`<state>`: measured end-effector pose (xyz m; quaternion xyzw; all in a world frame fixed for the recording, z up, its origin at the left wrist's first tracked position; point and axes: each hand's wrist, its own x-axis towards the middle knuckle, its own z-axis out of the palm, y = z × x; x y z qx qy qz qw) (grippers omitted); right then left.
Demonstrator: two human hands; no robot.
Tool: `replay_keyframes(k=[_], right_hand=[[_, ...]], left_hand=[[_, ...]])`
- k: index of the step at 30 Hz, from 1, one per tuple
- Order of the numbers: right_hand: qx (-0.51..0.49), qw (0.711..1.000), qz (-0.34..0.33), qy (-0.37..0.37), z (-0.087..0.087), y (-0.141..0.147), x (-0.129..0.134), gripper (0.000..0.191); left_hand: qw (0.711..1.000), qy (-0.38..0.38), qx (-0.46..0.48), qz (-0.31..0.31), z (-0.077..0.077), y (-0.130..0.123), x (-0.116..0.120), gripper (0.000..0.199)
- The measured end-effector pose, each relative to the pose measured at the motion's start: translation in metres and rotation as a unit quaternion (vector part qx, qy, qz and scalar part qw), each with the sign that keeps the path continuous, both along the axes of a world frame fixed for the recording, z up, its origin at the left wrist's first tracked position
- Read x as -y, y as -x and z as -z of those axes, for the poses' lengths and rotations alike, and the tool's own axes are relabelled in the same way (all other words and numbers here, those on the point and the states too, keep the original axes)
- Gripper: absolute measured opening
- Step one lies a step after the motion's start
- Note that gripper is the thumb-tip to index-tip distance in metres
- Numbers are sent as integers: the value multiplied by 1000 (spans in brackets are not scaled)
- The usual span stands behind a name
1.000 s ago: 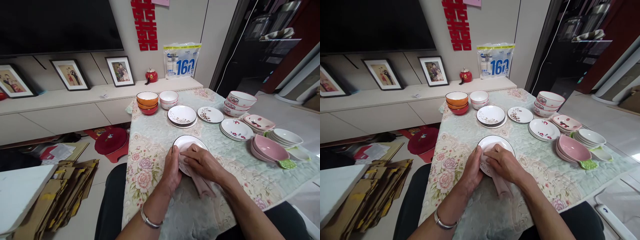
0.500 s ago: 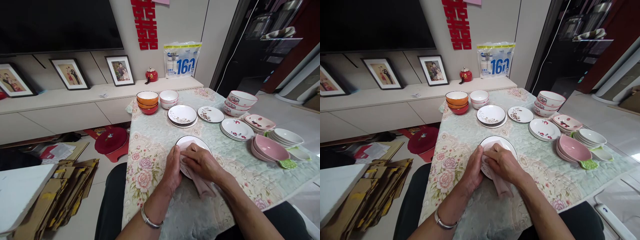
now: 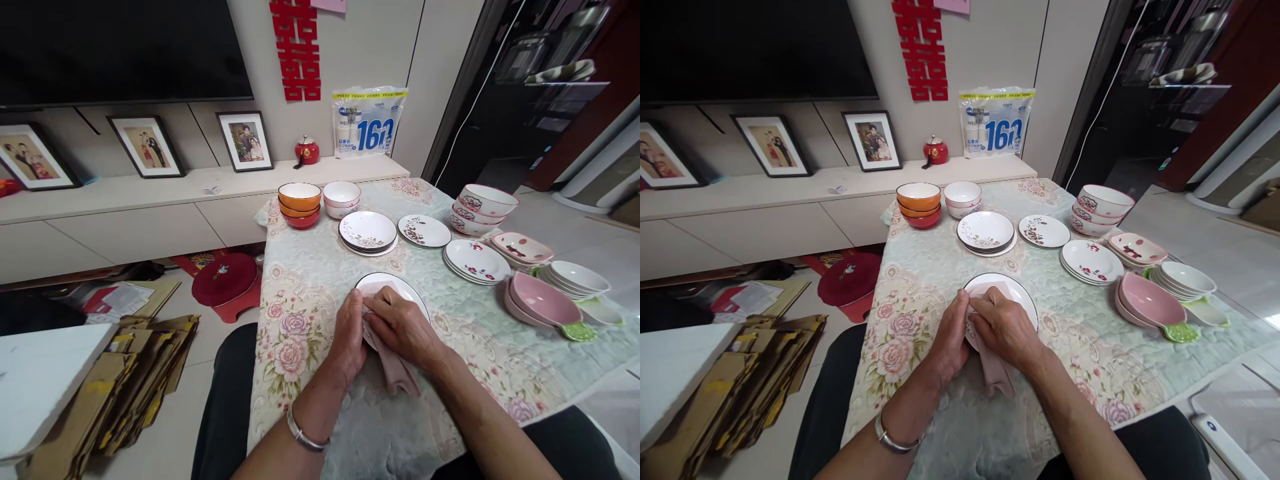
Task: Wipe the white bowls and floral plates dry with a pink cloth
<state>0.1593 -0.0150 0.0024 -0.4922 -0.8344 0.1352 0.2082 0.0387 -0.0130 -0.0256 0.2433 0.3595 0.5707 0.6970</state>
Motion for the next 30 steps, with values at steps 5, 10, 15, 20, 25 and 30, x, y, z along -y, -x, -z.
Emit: replay_keyframes(k=[5, 10, 15, 20, 25, 30], right_hand=[[36, 992, 111, -41, 12, -4, -5, 33], [89, 969, 222, -62, 18, -4, -10, 35], [31, 988, 130, -75, 12, 7, -7, 33], [13, 997, 44, -55, 10, 13, -1, 29], [66, 983, 146, -89, 18, 10, -3, 33], [132, 964, 219, -73, 16, 11, -16, 33]], left_hand=[[1000, 19, 13, -2, 4, -1, -2, 47], [1000, 0, 4, -2, 7, -3, -3, 46], [999, -27, 13, -25, 7, -3, -1, 41], [998, -25, 48, -28, 5, -2, -1, 42], [997, -7, 47, -56, 2, -2, 2, 46], [997, 21, 33, -72, 3, 7, 2, 53]])
